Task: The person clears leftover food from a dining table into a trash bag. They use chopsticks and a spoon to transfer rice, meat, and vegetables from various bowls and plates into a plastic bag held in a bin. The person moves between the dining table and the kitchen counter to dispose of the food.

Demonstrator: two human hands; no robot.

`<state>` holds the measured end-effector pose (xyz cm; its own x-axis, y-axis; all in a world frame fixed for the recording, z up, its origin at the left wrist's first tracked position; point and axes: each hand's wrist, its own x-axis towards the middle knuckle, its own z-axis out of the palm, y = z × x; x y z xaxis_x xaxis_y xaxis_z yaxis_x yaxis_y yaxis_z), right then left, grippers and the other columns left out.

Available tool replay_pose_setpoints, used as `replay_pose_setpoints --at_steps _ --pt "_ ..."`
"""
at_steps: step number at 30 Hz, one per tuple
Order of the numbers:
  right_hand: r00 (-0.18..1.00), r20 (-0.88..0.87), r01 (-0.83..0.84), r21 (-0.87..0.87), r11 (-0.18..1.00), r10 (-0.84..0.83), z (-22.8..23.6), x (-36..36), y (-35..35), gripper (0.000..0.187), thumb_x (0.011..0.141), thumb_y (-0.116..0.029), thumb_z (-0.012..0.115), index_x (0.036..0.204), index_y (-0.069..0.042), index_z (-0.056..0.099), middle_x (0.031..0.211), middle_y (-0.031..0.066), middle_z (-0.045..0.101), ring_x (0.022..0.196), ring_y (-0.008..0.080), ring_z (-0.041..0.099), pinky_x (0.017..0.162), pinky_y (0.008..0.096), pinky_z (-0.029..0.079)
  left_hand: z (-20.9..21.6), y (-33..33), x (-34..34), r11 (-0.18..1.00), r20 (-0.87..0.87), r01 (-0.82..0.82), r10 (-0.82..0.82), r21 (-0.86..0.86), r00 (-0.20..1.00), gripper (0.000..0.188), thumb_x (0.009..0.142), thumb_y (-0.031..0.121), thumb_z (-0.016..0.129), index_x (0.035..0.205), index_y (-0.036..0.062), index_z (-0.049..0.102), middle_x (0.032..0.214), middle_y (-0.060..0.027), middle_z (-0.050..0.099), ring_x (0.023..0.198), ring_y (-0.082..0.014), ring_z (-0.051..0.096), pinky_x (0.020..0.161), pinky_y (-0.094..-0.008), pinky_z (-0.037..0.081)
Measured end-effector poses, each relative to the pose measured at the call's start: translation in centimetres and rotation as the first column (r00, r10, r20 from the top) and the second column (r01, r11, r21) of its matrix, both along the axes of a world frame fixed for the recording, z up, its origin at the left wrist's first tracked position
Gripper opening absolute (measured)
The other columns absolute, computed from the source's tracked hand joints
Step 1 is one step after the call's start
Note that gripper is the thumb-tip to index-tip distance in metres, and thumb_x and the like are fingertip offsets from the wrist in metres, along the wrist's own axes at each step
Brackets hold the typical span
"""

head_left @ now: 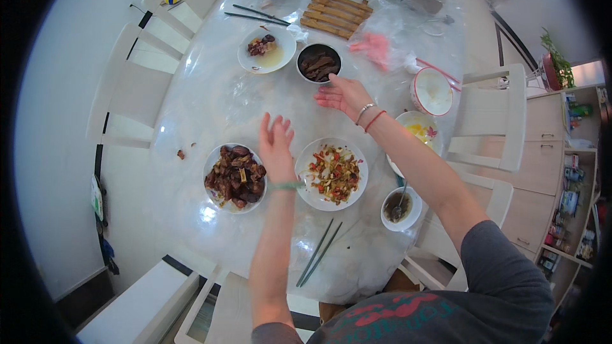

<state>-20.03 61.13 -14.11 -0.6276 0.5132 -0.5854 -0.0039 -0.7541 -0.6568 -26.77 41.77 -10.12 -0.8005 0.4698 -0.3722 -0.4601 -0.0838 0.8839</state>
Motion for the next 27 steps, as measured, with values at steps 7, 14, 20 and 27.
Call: replay_pose_setpoints --at_steps 7,14,20,27 --pt "0.999 0.045 -0.006 0.047 0.999 0.003 -0.2 -1.5 1.7 0.028 0.089 -0.006 0.046 0.11 0.011 0.04 0.103 0.0285 0.058 0.09 0.0388 0.065 0.076 0.0441 0.058 -3.8 8.5 -9.4 0.97 0.253 -0.096 0.037 0.223 0.967 0.063 0.093 0.011 0.052 0.142 0.0069 0.013 0.129 -0.0269 0.043 0.113 -0.0403 0.052 0.092 -0.0496 0.049" --pt "0.981 0.193 -0.006 0.092 0.996 -0.012 1.0 -0.6 2.5 0.027 0.084 -0.002 0.042 0.107 0.011 0.038 0.099 0.0284 0.059 0.079 0.0394 0.067 0.067 0.046 0.06 -5.6 10.9 -11.2 0.967 0.237 -0.105 0.048 0.234 0.97 0.048 0.086 -0.003 0.038 0.133 -0.0011 0.027 0.126 -0.028 0.045 0.111 -0.0439 0.053 0.096 -0.0532 0.048" --pt "0.979 0.202 -0.033 0.028 0.999 0.027 0.1 2.0 2.2 0.025 0.085 -0.005 0.046 0.104 0.01 0.041 0.09 0.0271 0.06 0.078 0.0398 0.067 0.063 0.0461 0.06 -1.5 6.7 -7.0 0.976 0.16 -0.008 -0.028 0.219 0.987 0.051 0.084 -0.003 0.036 0.134 -0.0004 0.03 0.13 -0.0239 0.044 0.115 -0.0417 0.051 0.099 -0.0519 0.046" --pt "0.932 0.32 -0.271 0.304 0.913 0.17 5.6 8.5 2.6 0.04 0.092 -0.027 0.054 0.113 0.006 0.049 0.092 0.0172 0.066 0.058 0.0223 0.066 0.042 0.0285 0.05 3.9 -2.4 2.2 0.993 0.241 0.073 -0.093 0.091 0.966 0.056 0.087 0.0 0.039 0.141 0.0067 0.025 0.135 -0.0143 0.041 0.116 -0.0304 0.052 0.091 -0.0448 0.052"
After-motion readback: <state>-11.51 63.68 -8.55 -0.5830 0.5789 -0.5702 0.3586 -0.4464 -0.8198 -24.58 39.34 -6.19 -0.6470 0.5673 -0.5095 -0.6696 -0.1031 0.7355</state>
